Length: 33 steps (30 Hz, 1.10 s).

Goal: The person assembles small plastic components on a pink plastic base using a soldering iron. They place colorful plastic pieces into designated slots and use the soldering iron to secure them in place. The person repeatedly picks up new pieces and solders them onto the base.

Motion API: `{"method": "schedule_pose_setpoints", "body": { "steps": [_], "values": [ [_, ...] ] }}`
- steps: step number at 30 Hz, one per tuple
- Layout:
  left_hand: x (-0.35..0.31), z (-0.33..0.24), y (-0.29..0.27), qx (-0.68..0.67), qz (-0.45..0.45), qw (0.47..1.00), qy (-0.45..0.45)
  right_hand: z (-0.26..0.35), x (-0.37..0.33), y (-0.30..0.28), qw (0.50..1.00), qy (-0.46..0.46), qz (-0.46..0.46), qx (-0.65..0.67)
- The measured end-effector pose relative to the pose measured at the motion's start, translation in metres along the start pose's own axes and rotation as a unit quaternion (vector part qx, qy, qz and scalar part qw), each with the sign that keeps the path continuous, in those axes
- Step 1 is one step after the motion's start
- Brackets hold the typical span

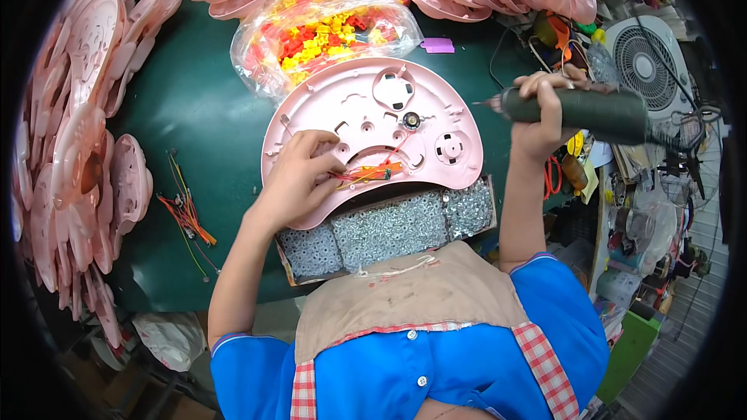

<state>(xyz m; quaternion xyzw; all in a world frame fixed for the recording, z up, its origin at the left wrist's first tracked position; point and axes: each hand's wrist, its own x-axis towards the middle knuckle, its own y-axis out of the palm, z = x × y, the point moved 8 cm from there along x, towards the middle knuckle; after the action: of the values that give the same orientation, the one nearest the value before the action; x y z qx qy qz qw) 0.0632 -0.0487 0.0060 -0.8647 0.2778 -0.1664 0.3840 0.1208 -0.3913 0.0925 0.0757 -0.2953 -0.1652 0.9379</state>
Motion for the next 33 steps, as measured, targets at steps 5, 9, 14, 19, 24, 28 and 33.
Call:
{"method": "schedule_pose_setpoints", "body": {
  "steps": [5,9,14,19,24,28,33],
  "values": [
    [-0.006,0.003,-0.018,-0.045,0.007,0.987,-0.153,0.095,-0.022,-0.038,0.880,-0.301,-0.157,-0.332],
    [0.013,-0.042,-0.055,-0.144,-0.058,0.985,-0.069,0.064,-0.066,0.105,0.907,-0.110,0.292,-0.282],
    [0.016,-0.050,-0.054,-0.291,-0.058,0.953,-0.054,-0.021,-0.125,0.165,0.763,0.228,0.598,-0.089],
    [0.001,-0.017,0.004,-0.462,-0.026,0.868,-0.180,-0.039,-0.141,0.142,0.768,0.361,0.528,0.031],
    [0.019,-0.036,0.000,-0.475,0.002,0.865,-0.160,-0.044,-0.130,0.114,0.794,0.344,0.501,-0.019],
    [0.007,-0.022,0.006,-0.493,0.052,0.849,-0.184,-0.032,-0.107,0.104,0.841,0.322,0.435,-0.005],
    [-0.020,0.025,-0.008,-0.322,0.147,0.895,-0.270,-0.032,-0.066,0.069,0.798,0.118,0.552,-0.210]
  ]
}}
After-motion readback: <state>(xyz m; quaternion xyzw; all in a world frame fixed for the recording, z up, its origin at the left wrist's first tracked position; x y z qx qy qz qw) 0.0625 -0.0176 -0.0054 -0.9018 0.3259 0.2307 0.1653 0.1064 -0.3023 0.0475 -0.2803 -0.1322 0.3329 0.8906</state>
